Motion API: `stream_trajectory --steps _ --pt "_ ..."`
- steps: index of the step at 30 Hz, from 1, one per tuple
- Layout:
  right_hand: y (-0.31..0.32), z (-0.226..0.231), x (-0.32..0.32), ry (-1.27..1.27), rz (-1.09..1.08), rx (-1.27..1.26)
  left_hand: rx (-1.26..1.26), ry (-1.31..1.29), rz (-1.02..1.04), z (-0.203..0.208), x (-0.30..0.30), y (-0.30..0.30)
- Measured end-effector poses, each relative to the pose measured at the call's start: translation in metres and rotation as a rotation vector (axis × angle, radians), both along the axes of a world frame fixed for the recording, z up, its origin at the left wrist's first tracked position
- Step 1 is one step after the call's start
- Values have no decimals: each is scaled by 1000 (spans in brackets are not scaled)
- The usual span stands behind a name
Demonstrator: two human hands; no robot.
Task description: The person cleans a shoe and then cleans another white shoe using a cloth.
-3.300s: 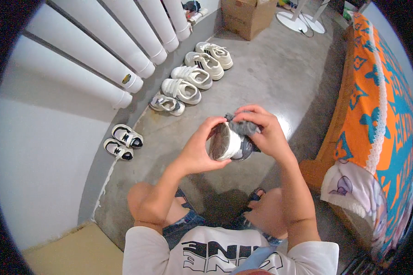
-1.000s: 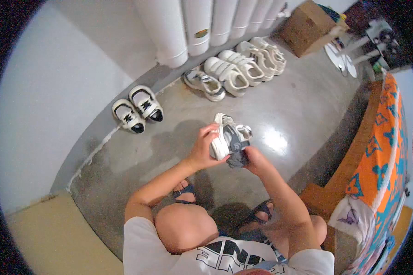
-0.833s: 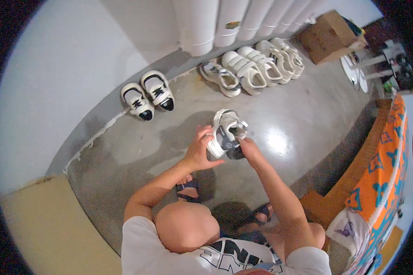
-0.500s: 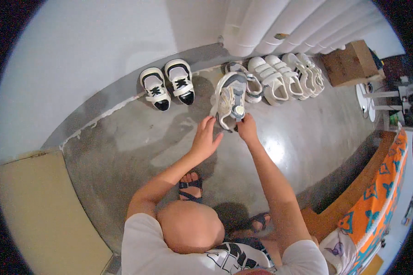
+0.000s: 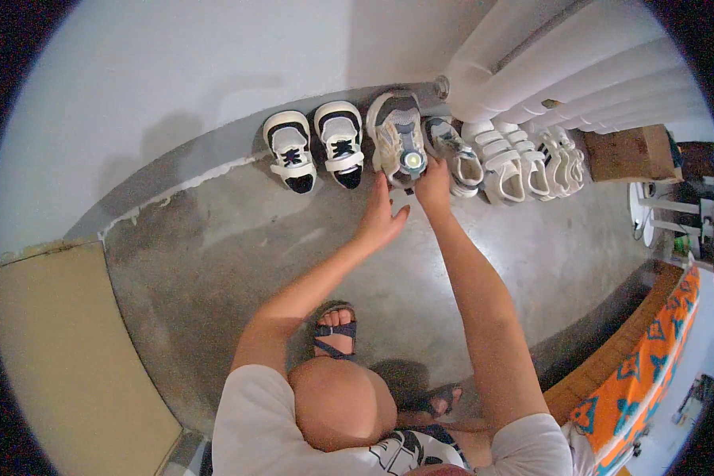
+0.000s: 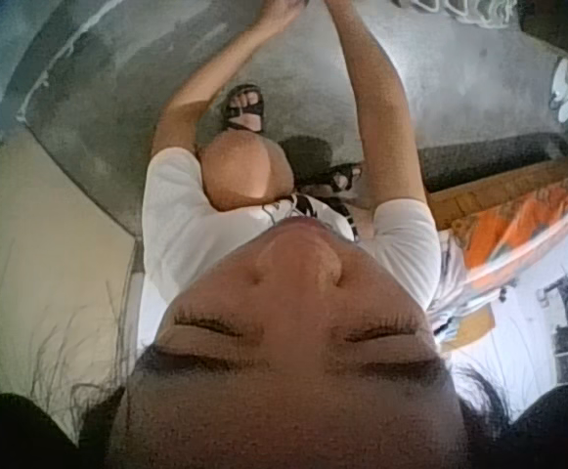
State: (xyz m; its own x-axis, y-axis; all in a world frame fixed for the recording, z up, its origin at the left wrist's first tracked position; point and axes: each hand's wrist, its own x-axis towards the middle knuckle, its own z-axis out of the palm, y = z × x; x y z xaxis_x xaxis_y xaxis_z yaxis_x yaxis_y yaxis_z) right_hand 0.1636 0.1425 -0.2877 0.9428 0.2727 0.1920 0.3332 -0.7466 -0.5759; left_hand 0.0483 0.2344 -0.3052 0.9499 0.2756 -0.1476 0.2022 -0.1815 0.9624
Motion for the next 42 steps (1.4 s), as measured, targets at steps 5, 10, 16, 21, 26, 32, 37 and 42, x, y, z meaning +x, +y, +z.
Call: stream_trajectory --steps 5,10,16,21,26,32,37,42 --pt "12 -16 2 97 -58 -42 18 -80 68 -18 8 6" --pt "11 -33 13 119 -46 -155 191 -7 -23 -30 19 12" --pt "1 -33 9 21 48 -24 -96 -13 54 -31 12 9" --pt "-25 -22 3 151 19 84 -33 94 -29 -20 11 0" --pt "-32 13 -13 354 -44 192 -397 41 55 -42 2 6" --pt "-94 23 -12 266 -61 -24 -303 314 -85 -17 -7 -24" --pt "-120 15 -12 253 -112 -372 -216 347 -224 18 -10 -40" --pt "-126 18 -24 176 18 -415 -225 227 -237 6 -18 -52"
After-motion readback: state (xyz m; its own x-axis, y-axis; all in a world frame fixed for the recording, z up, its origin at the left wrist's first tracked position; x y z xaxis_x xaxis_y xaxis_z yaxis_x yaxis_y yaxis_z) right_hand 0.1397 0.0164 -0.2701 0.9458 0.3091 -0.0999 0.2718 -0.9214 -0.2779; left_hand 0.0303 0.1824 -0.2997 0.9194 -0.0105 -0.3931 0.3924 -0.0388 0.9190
